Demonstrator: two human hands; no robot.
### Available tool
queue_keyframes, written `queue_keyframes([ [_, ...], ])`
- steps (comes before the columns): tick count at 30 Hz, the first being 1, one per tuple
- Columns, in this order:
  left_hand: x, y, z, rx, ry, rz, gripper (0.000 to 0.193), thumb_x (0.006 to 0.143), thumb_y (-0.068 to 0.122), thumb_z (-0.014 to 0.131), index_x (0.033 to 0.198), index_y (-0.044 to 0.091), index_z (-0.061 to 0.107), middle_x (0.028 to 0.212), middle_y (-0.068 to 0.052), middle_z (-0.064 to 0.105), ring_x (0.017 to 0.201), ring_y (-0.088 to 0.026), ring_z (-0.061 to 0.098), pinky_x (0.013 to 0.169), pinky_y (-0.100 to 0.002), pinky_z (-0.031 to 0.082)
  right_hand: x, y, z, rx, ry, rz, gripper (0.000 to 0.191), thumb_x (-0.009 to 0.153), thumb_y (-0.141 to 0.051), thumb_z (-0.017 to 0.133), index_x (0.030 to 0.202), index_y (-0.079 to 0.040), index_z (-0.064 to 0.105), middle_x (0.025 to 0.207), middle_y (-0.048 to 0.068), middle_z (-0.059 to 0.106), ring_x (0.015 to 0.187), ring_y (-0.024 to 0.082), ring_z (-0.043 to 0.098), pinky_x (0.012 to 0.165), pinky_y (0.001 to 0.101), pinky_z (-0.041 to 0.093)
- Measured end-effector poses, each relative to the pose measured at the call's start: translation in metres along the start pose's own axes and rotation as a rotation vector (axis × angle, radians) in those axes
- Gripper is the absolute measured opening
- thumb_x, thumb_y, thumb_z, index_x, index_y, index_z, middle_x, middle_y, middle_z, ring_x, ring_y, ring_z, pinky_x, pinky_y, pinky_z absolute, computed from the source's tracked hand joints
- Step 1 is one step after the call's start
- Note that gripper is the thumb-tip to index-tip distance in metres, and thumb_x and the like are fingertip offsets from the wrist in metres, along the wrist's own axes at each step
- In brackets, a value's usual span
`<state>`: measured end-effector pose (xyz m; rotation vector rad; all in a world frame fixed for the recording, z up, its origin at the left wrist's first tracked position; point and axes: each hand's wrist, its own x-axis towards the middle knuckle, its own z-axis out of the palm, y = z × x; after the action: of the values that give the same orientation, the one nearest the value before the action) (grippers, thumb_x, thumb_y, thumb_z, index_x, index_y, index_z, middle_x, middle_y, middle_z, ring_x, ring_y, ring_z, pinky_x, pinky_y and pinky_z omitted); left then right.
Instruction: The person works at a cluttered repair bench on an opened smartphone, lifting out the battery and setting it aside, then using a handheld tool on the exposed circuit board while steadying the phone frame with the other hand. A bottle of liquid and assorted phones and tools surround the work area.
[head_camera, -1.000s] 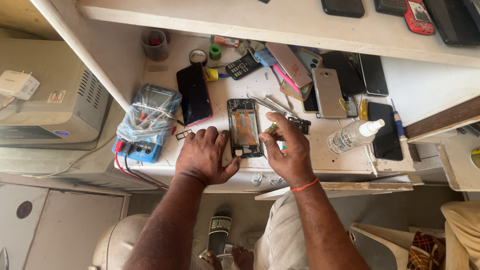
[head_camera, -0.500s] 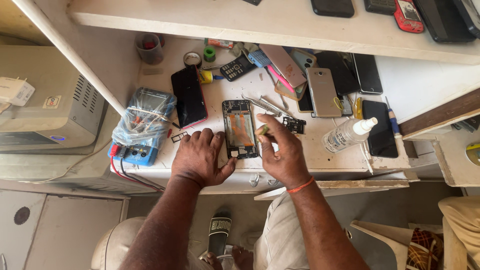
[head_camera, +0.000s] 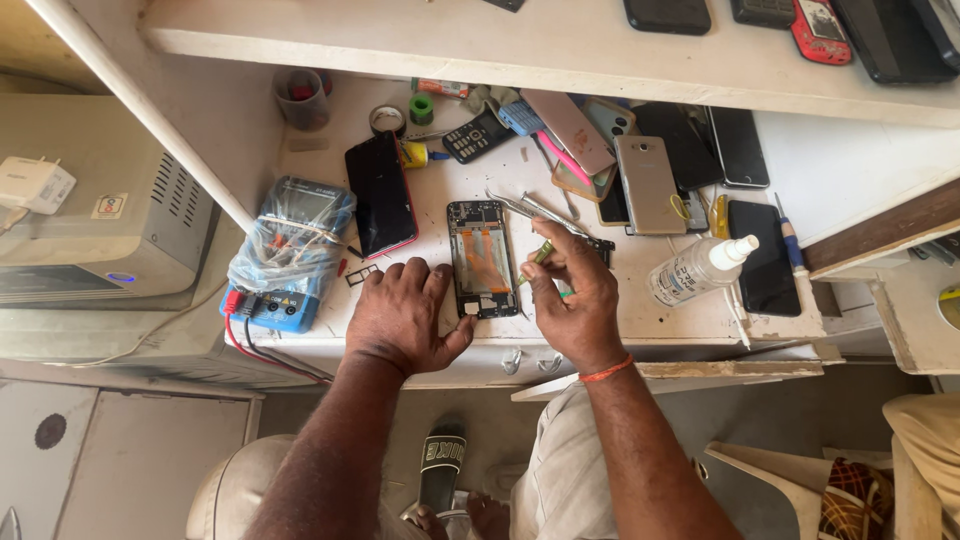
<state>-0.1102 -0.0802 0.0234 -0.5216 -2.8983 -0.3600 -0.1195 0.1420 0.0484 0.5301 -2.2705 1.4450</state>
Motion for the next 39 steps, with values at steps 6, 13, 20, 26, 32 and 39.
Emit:
queue_keyframes([
  [6, -0.0018, -0.0003, 0.0009, -0.023, 0.023, 0.010, 0.068, 0.077, 0.061, 0.064, 0.120, 0.007, 0.065, 0.099, -0.013, 0.060, 0.095, -0.031, 0.060, 0.085, -0.049, 0.046, -0.0034, -0.0005, -0.0021, 0.063, -0.044, -0.030, 0.057, 0.098, 0.003, 0.062, 0.151, -0.007, 0.047, 0.114, 0.008, 0.073, 0.104, 0.013, 0.072, 0.095, 0.0275, 0.060],
  [13, -0.0003, 0.0002, -0.0014, -0.014, 0.007, -0.001, 0.064, 0.079, 0.059, 0.063, 0.117, 0.008, 0.065, 0.099, -0.013, 0.061, 0.096, -0.031, 0.061, 0.084, -0.049, 0.046, -0.0007, 0.0004, 0.0031, -0.050, 0.029, -0.073, 0.055, 0.100, 0.000, 0.066, 0.151, -0.008, 0.050, 0.116, 0.008, 0.074, 0.100, 0.014, 0.075, 0.092, 0.0284, 0.063],
  [20, -0.0008, 0.0015, -0.0023, -0.009, 0.030, 0.002, 0.061, 0.083, 0.057, 0.062, 0.119, 0.009, 0.064, 0.098, -0.012, 0.061, 0.096, -0.030, 0.062, 0.084, -0.049, 0.046, 0.0017, -0.0032, 0.0016, -0.234, 0.086, -0.176, 0.056, 0.092, -0.004, 0.081, 0.143, -0.008, 0.058, 0.117, 0.014, 0.069, 0.093, 0.017, 0.066, 0.085, 0.0272, 0.058],
  [26, 0.0005, 0.0016, -0.0022, -0.007, 0.015, -0.017, 0.059, 0.085, 0.054, 0.060, 0.124, 0.010, 0.063, 0.099, -0.012, 0.062, 0.095, -0.030, 0.062, 0.085, -0.048, 0.046, 0.0022, -0.0076, -0.0018, 0.041, 0.039, -0.052, 0.050, 0.102, 0.002, 0.061, 0.149, -0.007, 0.050, 0.116, 0.006, 0.072, 0.107, 0.014, 0.073, 0.094, 0.0252, 0.062],
  [32, 0.0013, 0.0027, -0.0032, -0.006, 0.001, -0.025, 0.057, 0.086, 0.054, 0.060, 0.122, 0.010, 0.064, 0.099, -0.012, 0.062, 0.095, -0.030, 0.062, 0.085, -0.048, 0.046, 0.0053, -0.0072, -0.0004, -0.148, 0.067, -0.152, 0.051, 0.097, 0.003, 0.073, 0.144, -0.009, 0.059, 0.109, 0.008, 0.068, 0.091, 0.014, 0.070, 0.085, 0.0251, 0.063],
  [39, -0.0011, 0.0014, -0.0020, -0.026, 0.064, 0.003, 0.057, 0.085, 0.053, 0.062, 0.122, 0.009, 0.064, 0.098, -0.012, 0.062, 0.093, -0.030, 0.062, 0.083, -0.048, 0.047, 0.0023, -0.0055, 0.0032, -0.207, 0.030, -0.222, 0.054, 0.096, 0.005, 0.069, 0.146, -0.004, 0.053, 0.117, 0.011, 0.069, 0.101, 0.018, 0.069, 0.089, 0.0294, 0.059],
])
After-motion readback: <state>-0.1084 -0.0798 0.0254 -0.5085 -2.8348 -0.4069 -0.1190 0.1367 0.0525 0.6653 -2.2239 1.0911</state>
